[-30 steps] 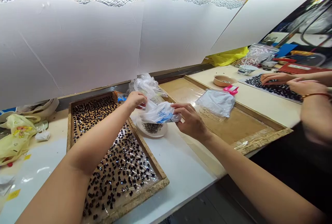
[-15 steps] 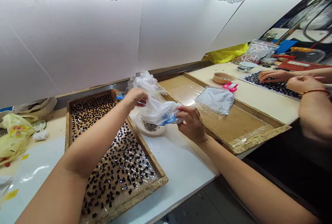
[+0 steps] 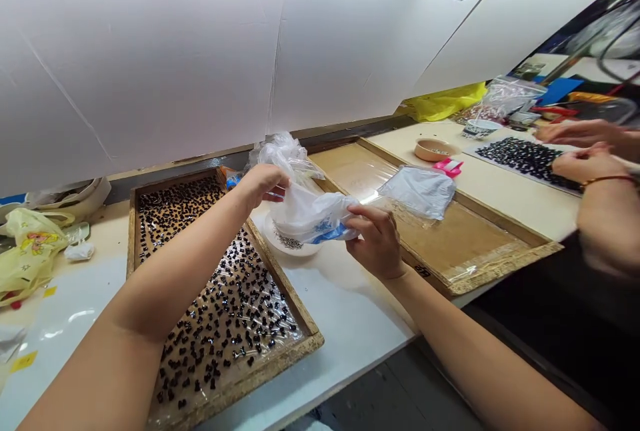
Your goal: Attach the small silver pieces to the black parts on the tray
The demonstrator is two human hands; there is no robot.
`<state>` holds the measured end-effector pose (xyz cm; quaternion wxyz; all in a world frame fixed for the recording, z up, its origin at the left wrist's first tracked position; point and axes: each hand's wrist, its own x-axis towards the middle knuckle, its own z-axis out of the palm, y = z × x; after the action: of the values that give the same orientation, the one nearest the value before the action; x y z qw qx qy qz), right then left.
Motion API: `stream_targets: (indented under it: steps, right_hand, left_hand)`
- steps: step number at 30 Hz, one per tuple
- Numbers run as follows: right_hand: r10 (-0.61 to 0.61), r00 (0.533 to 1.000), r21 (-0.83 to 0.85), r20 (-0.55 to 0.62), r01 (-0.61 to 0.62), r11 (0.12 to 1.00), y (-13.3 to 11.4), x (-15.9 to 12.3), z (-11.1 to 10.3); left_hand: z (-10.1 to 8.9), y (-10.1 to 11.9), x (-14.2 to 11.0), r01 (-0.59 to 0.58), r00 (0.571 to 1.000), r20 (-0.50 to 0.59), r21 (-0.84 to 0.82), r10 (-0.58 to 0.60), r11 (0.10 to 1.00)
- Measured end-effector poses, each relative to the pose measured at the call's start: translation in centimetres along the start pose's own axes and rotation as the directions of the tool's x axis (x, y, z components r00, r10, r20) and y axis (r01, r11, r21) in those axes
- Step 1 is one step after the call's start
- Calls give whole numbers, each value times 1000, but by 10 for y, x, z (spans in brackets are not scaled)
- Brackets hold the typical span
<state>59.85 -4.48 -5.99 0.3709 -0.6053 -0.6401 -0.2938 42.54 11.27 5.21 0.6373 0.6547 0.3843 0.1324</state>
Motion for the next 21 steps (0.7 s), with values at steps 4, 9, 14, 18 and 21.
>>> stream_targets:
  steps: [4, 9, 14, 18, 21]
  right_hand:
    - [17, 1000, 15, -20, -17, 1000, -7, 15, -6]
    - [210, 978, 90, 19, -211, 973, -23, 44, -18]
    - [576, 794, 160, 197, -605, 780, -31, 65, -24]
    - [630, 725, 222, 277, -687, 693, -37, 68, -23]
    - [605, 715, 290, 350, -697, 656, -50, 68, -21]
  left_hand:
    - [-1, -1, 1, -33, 999, -26, 2, 33, 999]
    - [-9, -7, 2, -126, 979, -159, 15, 127, 992]
    - [-24, -21, -13, -253, 890, -373, 74, 262, 965]
    - [-22, -29, -46, -357, 824, -401, 182, 401, 916]
    - [-16, -33, -66, -401, 777, -383, 310, 499, 862]
